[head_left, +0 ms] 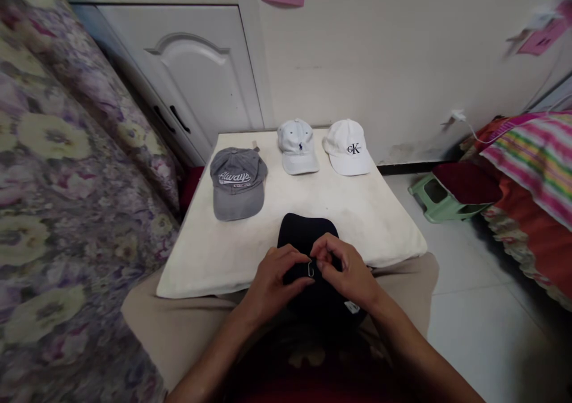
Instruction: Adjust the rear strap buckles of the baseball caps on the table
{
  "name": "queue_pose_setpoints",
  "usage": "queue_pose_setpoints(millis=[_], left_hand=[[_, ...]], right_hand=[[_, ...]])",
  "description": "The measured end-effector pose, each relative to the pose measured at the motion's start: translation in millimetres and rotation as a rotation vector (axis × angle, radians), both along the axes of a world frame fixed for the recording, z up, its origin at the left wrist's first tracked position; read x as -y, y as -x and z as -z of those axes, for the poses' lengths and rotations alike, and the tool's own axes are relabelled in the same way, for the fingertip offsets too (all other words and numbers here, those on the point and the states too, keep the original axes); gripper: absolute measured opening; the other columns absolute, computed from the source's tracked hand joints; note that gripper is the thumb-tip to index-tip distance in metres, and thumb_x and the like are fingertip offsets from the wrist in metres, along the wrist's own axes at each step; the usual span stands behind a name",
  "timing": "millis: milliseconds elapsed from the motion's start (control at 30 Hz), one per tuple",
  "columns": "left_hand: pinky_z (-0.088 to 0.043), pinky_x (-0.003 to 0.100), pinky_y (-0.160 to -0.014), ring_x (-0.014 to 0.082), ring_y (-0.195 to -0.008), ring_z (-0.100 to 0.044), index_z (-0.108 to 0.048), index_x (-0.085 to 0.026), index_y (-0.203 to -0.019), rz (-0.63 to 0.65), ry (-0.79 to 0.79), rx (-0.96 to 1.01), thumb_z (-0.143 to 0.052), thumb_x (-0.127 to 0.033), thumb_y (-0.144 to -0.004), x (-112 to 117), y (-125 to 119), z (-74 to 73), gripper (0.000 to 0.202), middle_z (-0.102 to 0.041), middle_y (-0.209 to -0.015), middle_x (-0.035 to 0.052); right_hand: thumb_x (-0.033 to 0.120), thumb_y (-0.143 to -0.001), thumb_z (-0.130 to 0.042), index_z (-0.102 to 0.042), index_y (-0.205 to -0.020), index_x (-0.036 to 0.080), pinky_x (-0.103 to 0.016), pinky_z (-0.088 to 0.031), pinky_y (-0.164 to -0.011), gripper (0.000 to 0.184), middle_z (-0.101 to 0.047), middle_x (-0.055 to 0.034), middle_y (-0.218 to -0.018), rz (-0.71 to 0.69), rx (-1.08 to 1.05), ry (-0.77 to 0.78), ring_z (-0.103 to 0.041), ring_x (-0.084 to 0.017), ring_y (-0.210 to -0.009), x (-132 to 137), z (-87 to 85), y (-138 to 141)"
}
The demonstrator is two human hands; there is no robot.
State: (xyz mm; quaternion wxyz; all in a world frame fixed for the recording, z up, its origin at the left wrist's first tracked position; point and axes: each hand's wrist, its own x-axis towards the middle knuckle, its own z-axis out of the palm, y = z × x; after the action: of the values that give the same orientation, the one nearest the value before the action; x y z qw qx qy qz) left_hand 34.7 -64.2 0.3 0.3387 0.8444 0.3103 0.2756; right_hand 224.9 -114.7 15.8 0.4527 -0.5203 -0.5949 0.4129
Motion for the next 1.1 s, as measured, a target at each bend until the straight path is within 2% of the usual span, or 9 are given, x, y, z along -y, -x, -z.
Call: queue_pose_setpoints(millis=[600, 833, 967, 1100], left_hand=[[-0.039, 0.034, -0.074, 0.0195, -0.082, -0.060, -0.067, -0.024, -0.103, 0.029, -0.091, -0.151, -0.072, -0.034, -0.084, -1.7, -5.6, -1.2, 0.022, -0.069, -0.092, 0.0022], [-0.038, 0.034, -0.073, 0.0192, -0.081, -0.059, -0.067, -0.023, -0.103, 0.042, -0.104, -0.156, -0.074, -0.032, -0.084, -1.7, -5.6, -0.6, 0.023, -0.068, -0.092, 0.0020], [-0.039, 0.034, -0.074, 0.0191, -0.082, -0.060, -0.066, -0.024, -0.103, 0.021, -0.095, -0.149, -0.072, -0.034, -0.084, -2.2, -4.4, -1.3, 0.022, -0.068, -0.092, 0.0015], [-0.039, 0.033, -0.075, 0.0189, -0.083, -0.060, -0.066, -0.024, -0.103, 0.022, -0.072, -0.152, -0.071, -0.036, -0.085, -3.5, -3.9, -1.9, 0.022, -0.068, -0.092, 0.0014]], right_hand=[[-0.001, -0.070, -0.051, -0.056, -0.090, 0.023, -0.029, -0.039, -0.064, 0.031, -0.052, 0.0035, -0.072, -0.027, 0.178, 0.013, -0.050, -0.015, -0.069, -0.9, 3.4, -1.3], [0.004, -0.076, -0.054, -0.055, -0.090, 0.023, -0.027, -0.040, -0.061, 0.023, -0.052, 0.0044, -0.073, -0.125, 0.113, 0.117, -0.050, -0.014, -0.067, -2.7, 0.1, -7.3], [0.009, -0.079, -0.060, -0.057, -0.083, 0.022, -0.031, -0.042, -0.072, 0.013, -0.057, 0.0018, -0.079, -0.080, 0.162, 0.044, -0.053, -0.016, -0.078, 0.1, 3.4, -10.6], [0.011, -0.081, -0.061, -0.059, -0.084, 0.023, -0.033, -0.042, -0.076, 0.012, -0.059, 0.0006, -0.083, -0.036, 0.181, -0.019, -0.053, -0.018, -0.081, 5.0, 6.9, -12.3]])
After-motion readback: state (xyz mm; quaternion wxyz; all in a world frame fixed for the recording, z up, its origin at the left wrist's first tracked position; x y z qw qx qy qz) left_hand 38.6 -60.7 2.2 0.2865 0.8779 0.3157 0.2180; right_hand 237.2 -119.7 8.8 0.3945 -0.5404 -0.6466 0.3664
